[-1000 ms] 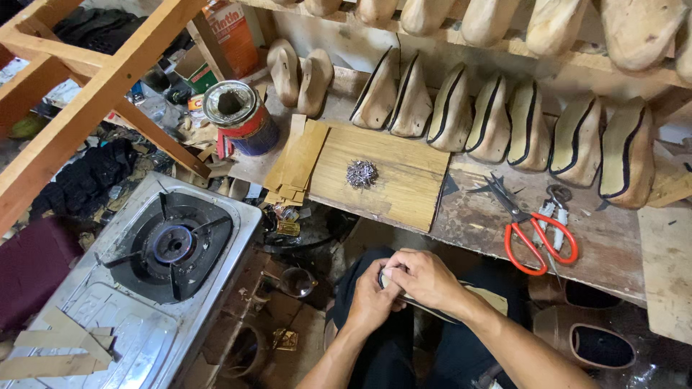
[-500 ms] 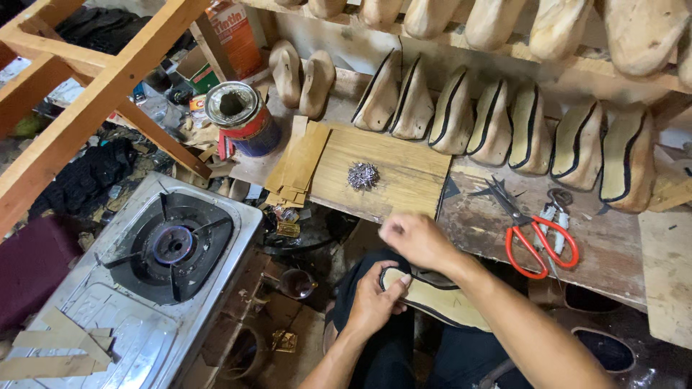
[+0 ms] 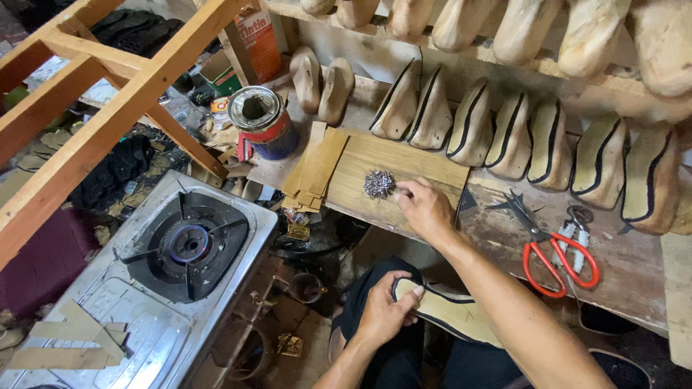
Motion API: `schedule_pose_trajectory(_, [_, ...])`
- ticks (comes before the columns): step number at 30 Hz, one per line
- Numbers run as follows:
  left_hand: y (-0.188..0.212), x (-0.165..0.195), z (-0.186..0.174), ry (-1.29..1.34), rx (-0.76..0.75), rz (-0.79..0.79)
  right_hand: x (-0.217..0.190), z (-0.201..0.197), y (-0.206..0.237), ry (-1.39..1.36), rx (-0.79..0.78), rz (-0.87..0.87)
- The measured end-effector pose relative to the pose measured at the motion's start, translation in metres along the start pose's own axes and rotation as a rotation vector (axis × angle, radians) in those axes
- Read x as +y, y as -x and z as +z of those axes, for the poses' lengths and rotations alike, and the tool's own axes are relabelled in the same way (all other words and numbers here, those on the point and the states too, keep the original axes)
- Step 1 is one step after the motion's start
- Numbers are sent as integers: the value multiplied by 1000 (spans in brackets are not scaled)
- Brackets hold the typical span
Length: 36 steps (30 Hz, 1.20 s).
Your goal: The person assembles a shoe by attaching a sole to a wooden shoe last. They use a hammer to drive nails into the sole and a pair of scissors to trim excess material. The process is repeated for multiple shoe lasts.
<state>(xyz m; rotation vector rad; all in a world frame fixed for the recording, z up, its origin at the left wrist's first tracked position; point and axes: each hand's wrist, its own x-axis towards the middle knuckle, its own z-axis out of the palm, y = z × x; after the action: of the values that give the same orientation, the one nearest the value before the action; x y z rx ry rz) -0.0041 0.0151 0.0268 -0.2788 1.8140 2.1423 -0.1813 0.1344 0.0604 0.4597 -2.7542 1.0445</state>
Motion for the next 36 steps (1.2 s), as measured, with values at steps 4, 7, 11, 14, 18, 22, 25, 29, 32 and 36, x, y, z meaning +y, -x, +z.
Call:
schedule_pose_trajectory(4, [-1, 0, 1, 2, -3, -18, -3, 3, -11, 79, -41, -76])
schedule_pose_trajectory(7, [-1, -1, -1, -9, -1, -26, -9, 2, -18, 145, 1, -240])
schedule_pose_trajectory(11, [-3, -5, -1, 12, -11, -27, -14, -3, -20, 127, -42, -326])
schedule_pose_trajectory(14, [-4, -7, 0, 21, -12, -29, -18, -5, -22, 169, -69, -362])
schedule_pose_trajectory(18, [-2, -7, 0, 14, -15, -19, -28, -8, -27, 182, -206, -126])
schedule_pose_trajectory(22, [-1, -5, 0, 5, -8, -24, -38, -19, -33, -371, -372, 488])
schedule_pose_trajectory(25, [0, -4, -1, 6, -13, -32, -35, -31, -42, -949, -274, 727])
schedule_pose_trajectory(29, [-1, -5, -1, 10, -30, -38, -20, -37, -39, -613, -158, 645])
schedule_pose_trajectory(32, [-1, -5, 1, 26, -19, -32, -11, -27, -27, -571, -142, 480])
schedule_pose_trajectory(36, [-1, -9, 0, 20, -27, -19, -7, -12, -15, -298, -131, 362])
